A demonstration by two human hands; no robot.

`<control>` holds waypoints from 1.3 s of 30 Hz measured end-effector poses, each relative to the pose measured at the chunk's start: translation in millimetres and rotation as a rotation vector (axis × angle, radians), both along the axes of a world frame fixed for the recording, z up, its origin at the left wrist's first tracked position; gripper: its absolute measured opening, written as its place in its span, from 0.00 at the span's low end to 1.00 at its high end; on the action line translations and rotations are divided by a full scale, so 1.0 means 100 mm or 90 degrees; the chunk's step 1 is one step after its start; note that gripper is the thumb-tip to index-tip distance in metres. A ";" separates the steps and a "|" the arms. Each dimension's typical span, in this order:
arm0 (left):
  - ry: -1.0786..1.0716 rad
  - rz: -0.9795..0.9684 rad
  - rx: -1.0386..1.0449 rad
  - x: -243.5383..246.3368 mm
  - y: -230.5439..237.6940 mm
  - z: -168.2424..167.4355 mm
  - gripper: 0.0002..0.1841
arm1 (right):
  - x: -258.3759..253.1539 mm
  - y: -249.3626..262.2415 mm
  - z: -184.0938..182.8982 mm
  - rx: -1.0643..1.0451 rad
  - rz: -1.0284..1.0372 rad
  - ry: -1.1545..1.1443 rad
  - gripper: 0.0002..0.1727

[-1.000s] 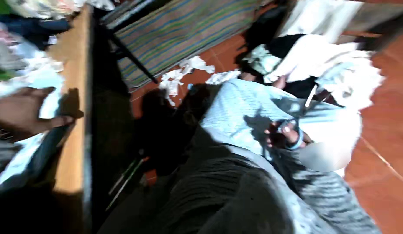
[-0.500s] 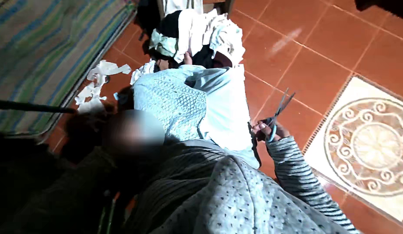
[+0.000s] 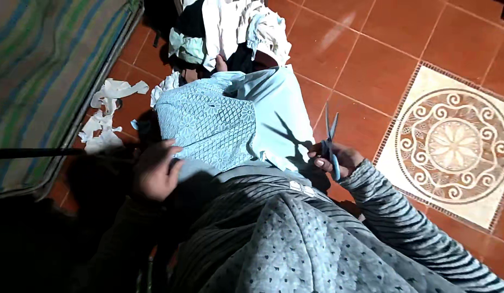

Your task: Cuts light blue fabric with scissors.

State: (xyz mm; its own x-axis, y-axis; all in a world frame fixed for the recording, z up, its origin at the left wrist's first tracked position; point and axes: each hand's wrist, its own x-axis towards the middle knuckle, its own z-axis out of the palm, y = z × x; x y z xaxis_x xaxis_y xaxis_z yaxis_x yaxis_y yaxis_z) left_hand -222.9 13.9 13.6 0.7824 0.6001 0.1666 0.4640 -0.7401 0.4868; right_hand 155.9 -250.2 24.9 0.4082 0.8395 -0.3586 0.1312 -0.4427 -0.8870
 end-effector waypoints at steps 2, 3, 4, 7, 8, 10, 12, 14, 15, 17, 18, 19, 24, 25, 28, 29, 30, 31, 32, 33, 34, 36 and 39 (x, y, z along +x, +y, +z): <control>0.017 -0.083 0.029 0.34 -0.05 0.01 0.21 | -0.09 0.04 0.02 -0.015 0.006 -0.008 0.29; 0.046 -0.101 0.039 0.50 -0.04 -0.01 0.23 | -0.13 0.06 0.01 -0.022 0.006 -0.017 0.29; 0.089 -0.099 0.044 0.62 0.00 -0.04 0.25 | -0.15 0.08 0.00 -0.029 0.003 -0.030 0.29; 0.228 0.067 -0.014 0.74 0.20 -0.08 0.34 | -0.19 0.07 0.01 -0.047 -0.017 -0.060 0.28; 0.230 0.171 -0.030 0.70 0.27 -0.08 0.40 | -0.20 0.06 0.03 -0.050 -0.025 -0.065 0.28; 0.161 0.369 -0.039 0.56 0.39 -0.12 0.51 | -0.24 0.03 0.03 -0.049 -0.055 -0.065 0.26; 0.107 0.412 -0.019 0.45 0.38 -0.11 0.55 | -0.29 0.04 0.04 -0.058 -0.079 -0.066 0.24; 0.088 0.296 -0.060 0.47 0.14 0.05 0.47 | -0.31 0.07 0.06 -0.072 -0.079 -0.071 0.25; 0.063 0.199 -0.091 0.52 -0.01 0.10 0.41 | -0.32 0.10 0.09 -0.076 -0.072 -0.062 0.25; 0.002 -0.048 -0.091 0.65 -0.27 0.08 0.23 | -0.33 0.14 0.14 -0.048 -0.049 -0.001 0.23; -0.024 -0.147 -0.075 0.72 -0.37 0.02 0.17 | -0.33 0.15 0.15 -0.029 -0.030 0.051 0.21; -0.022 -0.196 -0.054 0.79 -0.47 -0.02 0.16 | -0.34 0.14 0.17 -0.018 -0.011 0.112 0.19; 0.052 -0.168 -0.060 1.10 -0.54 -0.19 0.17 | -0.33 0.07 0.26 -0.081 0.161 0.340 0.27; 0.014 -0.165 -0.055 1.14 -0.52 -0.25 0.13 | -0.29 0.08 0.28 -0.113 0.209 0.377 0.28; -0.145 -0.136 -0.084 1.24 -0.54 -0.24 0.10 | -0.25 0.07 0.39 -0.086 0.197 0.324 0.27; -0.181 -0.118 -0.123 1.25 -0.56 -0.19 0.10 | -0.25 0.07 0.41 -0.048 0.161 0.222 0.25; -0.201 -0.101 -0.163 1.27 -0.57 -0.14 0.11 | -0.27 0.08 0.44 -0.028 0.135 0.094 0.28; -0.214 -0.082 -0.199 1.29 -0.56 -0.10 0.12 | -0.28 0.11 0.45 -0.025 0.129 -0.051 0.35; -0.225 -0.060 -0.228 1.32 -0.56 -0.09 0.12 | -0.31 0.15 0.44 -0.023 0.127 -0.177 0.39; -0.233 -0.041 -0.248 1.36 -0.56 -0.08 0.12 | -0.35 0.21 0.42 -0.031 0.121 -0.254 0.41; -0.237 -0.032 -0.272 1.38 -0.55 -0.07 0.12 | -0.39 0.27 0.38 -0.061 0.114 -0.277 0.40; -0.240 -0.040 -0.303 1.42 -0.53 -0.04 0.11 | -0.46 0.34 0.23 -0.109 0.111 -0.283 0.35; -0.167 -0.150 -0.307 1.38 -0.36 0.04 0.18 | -0.46 0.38 0.21 -0.125 0.143 -0.315 0.24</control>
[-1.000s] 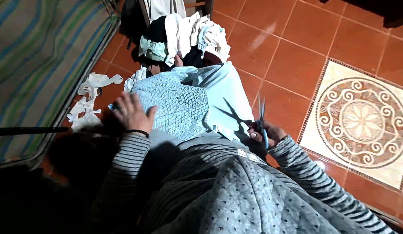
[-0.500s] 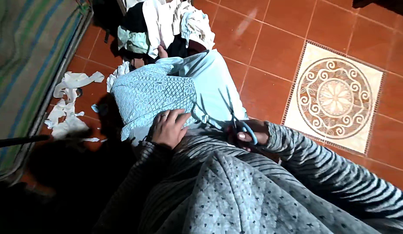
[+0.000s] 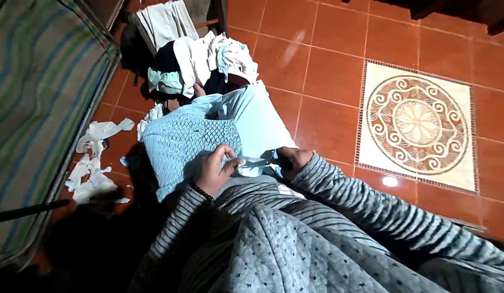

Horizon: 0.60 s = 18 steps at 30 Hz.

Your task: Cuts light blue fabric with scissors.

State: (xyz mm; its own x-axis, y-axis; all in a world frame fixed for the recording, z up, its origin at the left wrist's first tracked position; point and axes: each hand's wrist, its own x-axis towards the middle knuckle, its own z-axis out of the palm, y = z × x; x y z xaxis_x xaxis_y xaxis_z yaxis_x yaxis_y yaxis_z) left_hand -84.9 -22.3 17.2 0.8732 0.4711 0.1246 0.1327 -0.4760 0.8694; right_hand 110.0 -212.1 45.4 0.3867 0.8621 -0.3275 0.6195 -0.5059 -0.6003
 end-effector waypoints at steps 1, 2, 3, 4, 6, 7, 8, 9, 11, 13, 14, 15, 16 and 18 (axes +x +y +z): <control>0.064 -0.040 0.023 -0.03 0.07 0.08 0.25 | 0.05 0.00 0.01 -0.003 0.001 -0.002 0.22; 0.129 -0.075 0.058 -0.06 0.15 0.15 0.30 | 0.12 0.00 -0.02 0.006 -0.018 0.000 0.20; 0.180 -0.094 0.089 -0.07 0.23 0.20 0.29 | 0.22 0.00 -0.10 0.032 -0.042 -0.008 0.18; 0.218 -0.093 0.117 -0.06 0.32 0.23 0.24 | 0.36 0.03 -0.22 0.082 -0.058 -0.031 0.17; 0.194 -0.047 0.162 -0.01 0.49 0.25 0.18 | 0.67 0.20 -0.26 0.121 -0.074 -0.040 0.17; 0.147 -0.014 0.168 0.03 0.57 0.28 0.15 | 0.81 0.34 -0.18 0.108 -0.087 -0.030 0.17; 0.096 0.018 0.155 0.09 0.64 0.31 0.12 | 0.94 0.50 -0.06 0.097 -0.099 -0.014 0.17; 0.047 0.049 0.142 0.15 0.70 0.36 0.11 | 1.07 0.67 0.08 0.098 -0.106 -0.006 0.17; -0.037 0.117 0.143 0.30 0.84 0.45 0.10 | 1.32 0.98 0.42 0.135 -0.112 -0.030 0.20; -0.094 0.172 0.165 0.41 0.96 0.59 0.12 | 1.49 1.22 0.76 0.225 -0.109 -0.063 0.21; -0.131 0.192 0.181 0.45 1.00 0.68 0.13 | 1.51 1.29 0.98 0.259 -0.107 -0.070 0.21; -0.177 0.209 0.203 0.47 1.02 0.77 0.13 | 1.51 1.34 1.19 0.289 -0.104 -0.071 0.22; -0.231 0.218 0.225 0.48 1.03 0.85 0.12 | 1.50 1.36 1.36 0.322 -0.098 -0.073 0.22; -0.316 0.216 0.255 0.44 0.95 0.97 0.11 | 1.49 1.27 1.54 0.396 -0.053 -0.090 0.22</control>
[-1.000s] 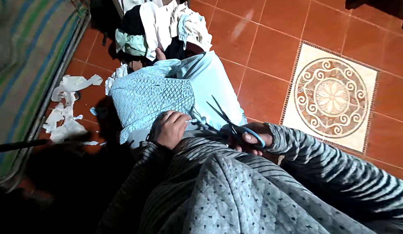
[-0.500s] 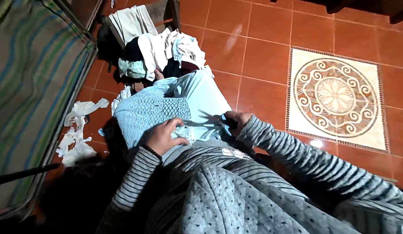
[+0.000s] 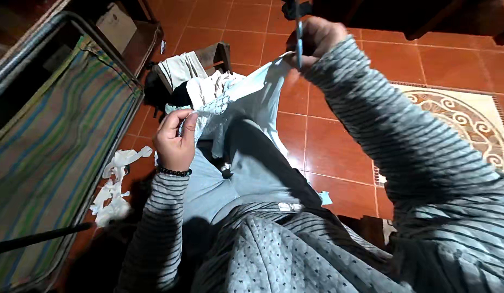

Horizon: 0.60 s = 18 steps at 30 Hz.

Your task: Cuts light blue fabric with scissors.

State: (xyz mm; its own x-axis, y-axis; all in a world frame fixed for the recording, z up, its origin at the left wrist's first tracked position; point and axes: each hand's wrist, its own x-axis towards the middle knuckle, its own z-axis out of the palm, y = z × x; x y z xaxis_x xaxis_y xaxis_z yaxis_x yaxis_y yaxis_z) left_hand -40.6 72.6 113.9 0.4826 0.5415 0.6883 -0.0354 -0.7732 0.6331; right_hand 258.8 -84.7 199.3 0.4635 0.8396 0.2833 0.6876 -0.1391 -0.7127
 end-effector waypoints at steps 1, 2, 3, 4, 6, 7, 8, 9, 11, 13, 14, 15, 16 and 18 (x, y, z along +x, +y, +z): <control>-0.016 -0.012 0.008 -0.04 -0.09 0.02 0.11 | -0.01 -0.10 -0.01 0.033 0.022 -0.023 0.23; -0.016 -0.031 0.004 -0.08 -0.21 -0.01 0.11 | -0.02 -0.22 -0.08 0.058 0.039 -0.041 0.24; -0.006 -0.056 -0.016 -0.11 -0.35 -0.09 0.12 | -0.06 -0.37 -0.20 0.061 0.040 -0.045 0.25; 0.016 -0.088 -0.046 -0.14 -0.50 -0.22 0.12 | -0.12 -0.51 -0.35 0.039 0.028 -0.033 0.24; 0.107 -0.152 -0.121 -0.17 -0.79 -0.60 0.11 | -0.27 -0.80 -0.83 -0.071 -0.020 0.039 0.22; 0.178 -0.189 -0.154 -0.18 -0.91 -0.80 0.11 | -0.35 -0.94 -1.11 -0.150 -0.053 0.100 0.22; 0.268 -0.228 -0.181 -0.20 -1.01 -0.96 0.12 | -0.42 -1.07 -1.40 -0.225 -0.084 0.161 0.22; 0.373 -0.266 -0.195 -0.22 -1.07 -1.06 0.14 | -0.48 -1.22 -1.69 -0.271 -0.103 0.209 0.22; 0.550 -0.312 -0.193 -0.21 -1.13 -1.10 0.20 | -0.60 -1.52 -2.11 -0.286 -0.093 0.291 0.20; 0.615 -0.308 -0.157 -0.20 -1.16 -1.09 0.21 | -0.66 -1.85 -2.44 -0.210 -0.036 0.316 0.19; 0.609 -0.300 -0.130 -0.21 -1.16 -1.09 0.21 | -0.70 -1.95 -2.40 -0.216 0.000 0.336 0.21; 0.577 -0.295 -0.098 -0.22 -1.16 -1.11 0.20 | -0.74 -2.00 -2.22 -0.249 0.028 0.359 0.24; 0.537 -0.298 -0.067 -0.23 -1.16 -1.14 0.21 | -0.77 -2.03 -2.03 -0.280 0.056 0.380 0.25; 0.482 -0.325 -0.023 -0.22 -1.17 -1.18 0.19 | -0.82 -2.13 -1.76 -0.324 0.123 0.438 0.25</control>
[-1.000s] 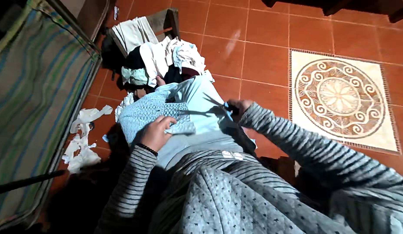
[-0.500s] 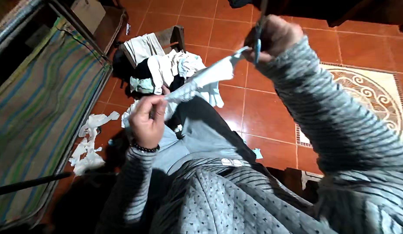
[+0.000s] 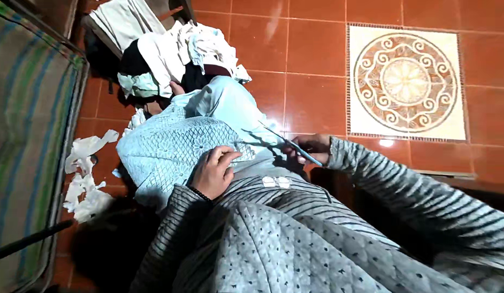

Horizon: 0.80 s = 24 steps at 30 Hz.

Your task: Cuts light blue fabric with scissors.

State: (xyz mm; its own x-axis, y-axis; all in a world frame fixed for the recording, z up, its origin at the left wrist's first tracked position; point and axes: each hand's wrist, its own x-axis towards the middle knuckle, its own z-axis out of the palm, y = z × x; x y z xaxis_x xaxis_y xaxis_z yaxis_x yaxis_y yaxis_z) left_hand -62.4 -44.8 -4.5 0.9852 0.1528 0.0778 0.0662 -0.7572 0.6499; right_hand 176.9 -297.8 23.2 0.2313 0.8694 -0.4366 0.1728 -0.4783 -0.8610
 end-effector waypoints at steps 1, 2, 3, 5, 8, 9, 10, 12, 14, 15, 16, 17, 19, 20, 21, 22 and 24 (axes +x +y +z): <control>-0.017 -0.018 0.009 0.02 -0.01 -0.01 0.18 | -0.01 -0.08 0.02 0.008 0.032 0.044 0.24; -0.031 -0.031 0.023 0.05 -0.02 -0.02 0.18 | -0.04 -0.15 0.03 0.001 0.053 0.103 0.25; -0.043 -0.033 0.040 0.08 -0.04 -0.03 0.19 | -0.08 -0.21 0.04 -0.020 0.066 0.164 0.25; -0.070 -0.022 0.068 0.16 -0.08 -0.08 0.18 | -0.18 -0.27 0.08 -0.061 0.072 0.232 0.24; -0.109 -0.009 0.090 0.25 -0.13 -0.13 0.11 | -0.27 -0.28 0.14 -0.092 0.053 0.277 0.25; -0.117 -0.005 0.086 0.25 -0.14 -0.14 0.10 | -0.28 -0.28 0.14 -0.096 0.039 0.293 0.25; -0.129 -0.001 0.083 0.25 -0.14 -0.16 0.11 | -0.29 -0.26 0.13 -0.100 0.026 0.302 0.24; -0.173 0.003 0.077 0.24 -0.13 -0.18 0.11 | -0.33 -0.21 0.13 -0.098 0.012 0.322 0.24; -0.213 0.003 0.072 0.22 -0.14 -0.18 0.12 | -0.37 -0.14 0.14 -0.089 0.008 0.314 0.24; -0.230 0.003 0.069 0.21 -0.15 -0.17 0.12 | -0.39 -0.10 0.15 -0.084 -0.001 0.306 0.23; -0.244 0.003 0.066 0.20 -0.15 -0.16 0.12 | -0.42 -0.05 0.18 -0.089 -0.012 0.299 0.20; -0.257 0.002 0.061 0.19 -0.16 -0.16 0.12 | -0.43 -0.01 0.19 -0.089 -0.019 0.294 0.19; -0.280 -0.001 0.053 0.20 -0.17 -0.16 0.12 | -0.45 0.06 0.21 -0.096 -0.028 0.288 0.16; -0.287 -0.003 0.049 0.20 -0.17 -0.15 0.13 | -0.47 0.08 0.21 -0.094 -0.037 0.285 0.16; -0.291 -0.008 0.044 0.20 -0.17 -0.14 0.13 | -0.49 0.10 0.21 -0.086 -0.045 0.279 0.15; -0.293 -0.013 0.039 0.20 -0.17 -0.13 0.13 | -0.51 0.11 0.21 -0.079 -0.052 0.273 0.15; -0.294 -0.016 0.035 0.20 -0.18 -0.12 0.13 | -0.57 0.13 0.19 -0.057 -0.083 0.253 0.15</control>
